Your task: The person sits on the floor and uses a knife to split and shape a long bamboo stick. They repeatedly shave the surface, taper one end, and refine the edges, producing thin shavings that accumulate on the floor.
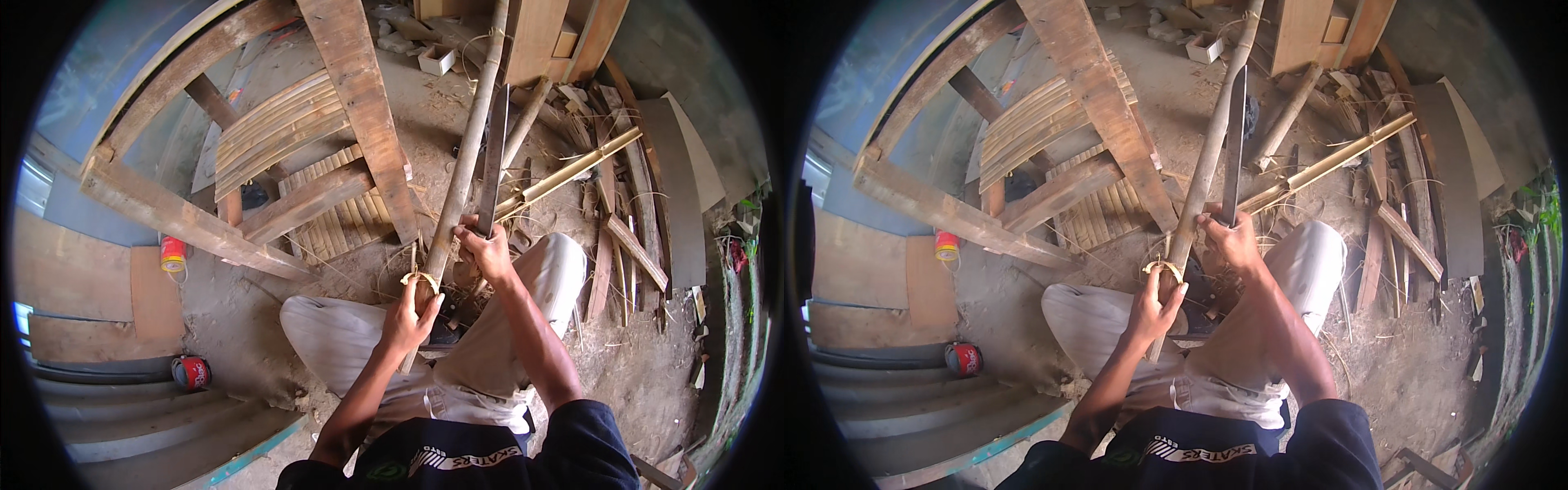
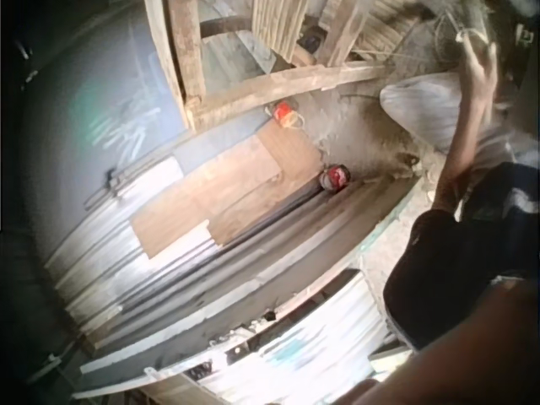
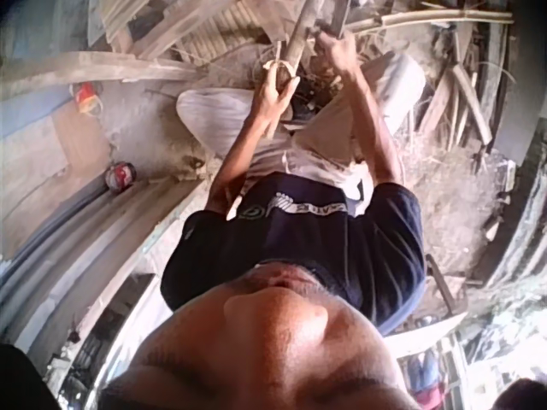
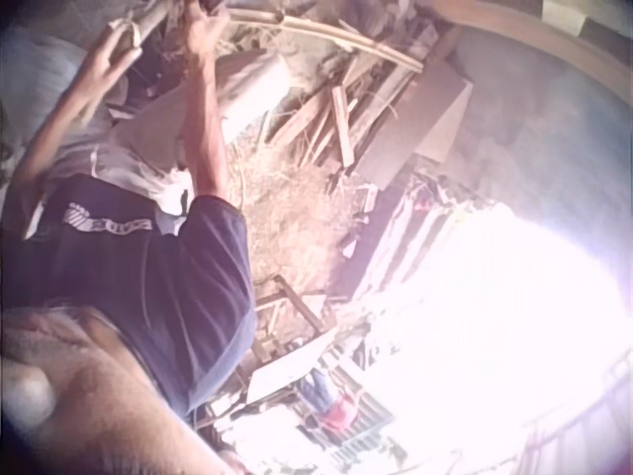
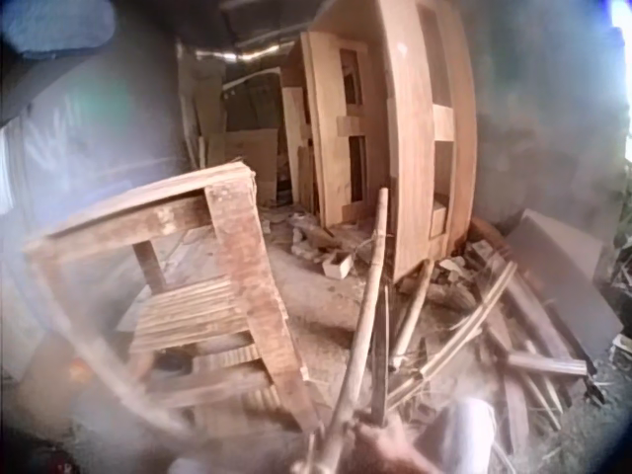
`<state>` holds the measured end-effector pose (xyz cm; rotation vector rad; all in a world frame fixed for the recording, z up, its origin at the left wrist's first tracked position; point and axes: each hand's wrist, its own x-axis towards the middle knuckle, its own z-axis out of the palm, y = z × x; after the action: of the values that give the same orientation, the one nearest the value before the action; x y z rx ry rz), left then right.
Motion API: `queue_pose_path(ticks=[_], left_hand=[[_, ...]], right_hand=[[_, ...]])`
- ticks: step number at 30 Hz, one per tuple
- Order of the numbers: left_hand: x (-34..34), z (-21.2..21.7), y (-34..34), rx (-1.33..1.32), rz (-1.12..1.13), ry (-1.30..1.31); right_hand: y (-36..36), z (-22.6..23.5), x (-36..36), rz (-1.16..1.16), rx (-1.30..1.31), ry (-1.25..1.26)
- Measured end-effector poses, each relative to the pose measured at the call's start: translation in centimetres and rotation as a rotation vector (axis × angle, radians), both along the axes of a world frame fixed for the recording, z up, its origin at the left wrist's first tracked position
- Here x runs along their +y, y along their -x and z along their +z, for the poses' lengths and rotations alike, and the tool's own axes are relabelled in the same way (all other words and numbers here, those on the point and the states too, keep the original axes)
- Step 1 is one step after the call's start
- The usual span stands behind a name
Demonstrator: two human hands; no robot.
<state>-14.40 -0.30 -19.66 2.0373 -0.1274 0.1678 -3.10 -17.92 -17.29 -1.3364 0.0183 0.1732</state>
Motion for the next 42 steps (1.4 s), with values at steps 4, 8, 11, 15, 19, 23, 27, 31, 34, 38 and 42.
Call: queue_pose_path(ticks=[4,8,11,15,19,23,27,31,34,38,42], left_hand=[[-1.2,-1.4,-0.3,-0.009,0.079,0.127],[-2.5,-1.8,0.1,0.237,0.042,0.25],[-2.5,-0.7,0.8,0.559,0.031,0.476],[-1.1,1.9,-0.4,0.572,-0.033,0.511],[0.3,4.4,-1.5,0.595,-0.103,0.365],[0.9,5.8,-1.4,0.578,-0.106,0.318],[0.1,6.0,-0.8,0.651,-0.096,0.304],[-0.3,5.9,-0.6,0.607,-0.104,0.303],[-0.1,6.0,-0.5,0.662,-0.127,0.276],[0.1,6.4,-0.3,0.677,-0.155,0.293],[0.6,6.9,0.8,0.727,-0.153,0.338]], right_hand=[[1.1,0.6,0.8,0.024,0.015,-0.051],[1.9,0.1,1.0,-0.032,0.04,-0.027],[2.2,-0.3,0.0,-0.037,-0.124,0.27],[3.8,-0.5,-0.9,-0.005,-0.342,0.774],[5.1,-0.4,-1.0,0.197,-0.54,1.069],[4.1,0.2,-2.2,0.085,-0.602,1.208],[3.0,0.9,-3.5,0.048,-0.479,1.263],[2.4,1.6,-3.7,0.193,-0.623,1.374],[1.8,2.0,-3.9,-0.071,-0.441,1.419],[1.0,2.1,-4.4,0.426,-0.549,1.519],[-0.5,1.8,-5.5,-0.162,-0.402,1.409]])
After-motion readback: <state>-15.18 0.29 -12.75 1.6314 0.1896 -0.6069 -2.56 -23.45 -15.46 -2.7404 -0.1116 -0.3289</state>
